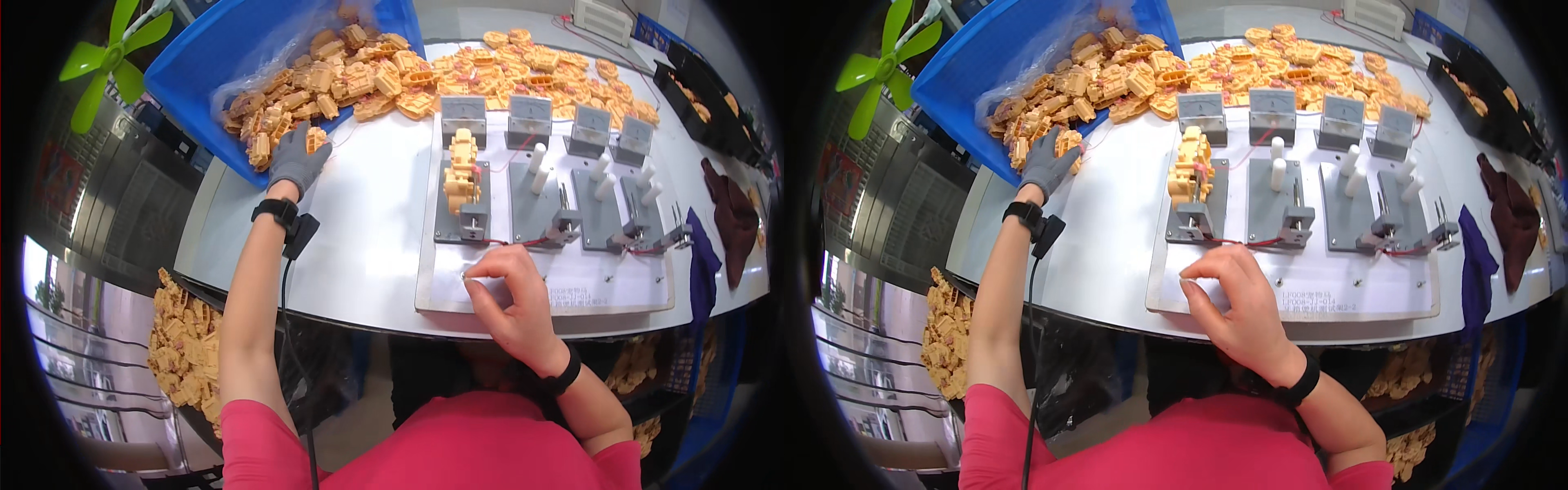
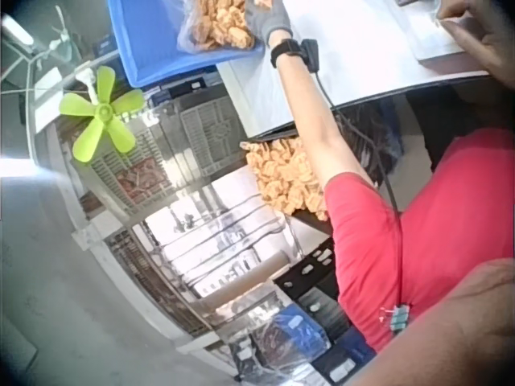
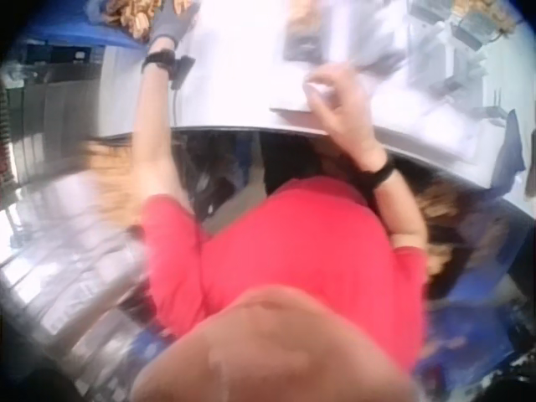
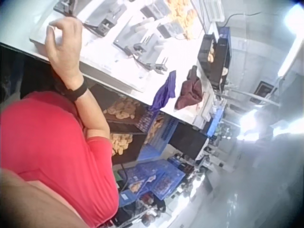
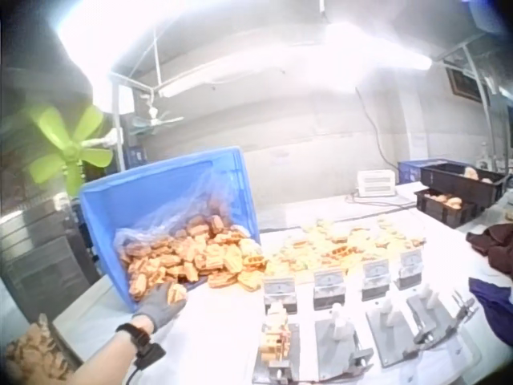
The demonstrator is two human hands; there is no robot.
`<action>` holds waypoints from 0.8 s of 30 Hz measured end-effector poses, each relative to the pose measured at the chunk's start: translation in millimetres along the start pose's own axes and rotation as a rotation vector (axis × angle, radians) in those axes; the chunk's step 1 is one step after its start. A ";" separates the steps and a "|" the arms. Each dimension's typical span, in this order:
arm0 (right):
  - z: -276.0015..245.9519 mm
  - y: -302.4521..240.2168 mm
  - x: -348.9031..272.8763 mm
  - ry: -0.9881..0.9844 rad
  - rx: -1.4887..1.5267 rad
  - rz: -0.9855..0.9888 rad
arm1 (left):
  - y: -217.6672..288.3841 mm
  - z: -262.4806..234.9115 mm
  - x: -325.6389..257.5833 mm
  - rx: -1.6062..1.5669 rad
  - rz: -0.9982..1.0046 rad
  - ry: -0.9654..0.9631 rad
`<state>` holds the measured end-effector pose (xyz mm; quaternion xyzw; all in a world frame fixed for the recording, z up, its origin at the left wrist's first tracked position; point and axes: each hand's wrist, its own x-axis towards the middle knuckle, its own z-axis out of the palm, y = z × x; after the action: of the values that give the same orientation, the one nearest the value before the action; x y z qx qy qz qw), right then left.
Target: The person assembles beige plastic mechanical components onto a white testing board with metal clamps. They pick up parts from a blue bin, insert them into the clamps, and secure them using a screwdriver. The person repeats this process for multiple units, occasionally adjusting the parts by hand.
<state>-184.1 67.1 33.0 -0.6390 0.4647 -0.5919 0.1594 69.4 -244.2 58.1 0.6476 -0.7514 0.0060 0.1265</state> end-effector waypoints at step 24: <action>-6.3 0.4 -5.0 -0.024 0.018 0.007 | 28.0 -25.5 -125.3 -1.578 -0.075 -0.249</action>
<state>-189.4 73.0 31.2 -0.6428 0.4596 -0.5879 0.1729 62.9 -113.5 62.3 0.3877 -0.5204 -0.6040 0.4626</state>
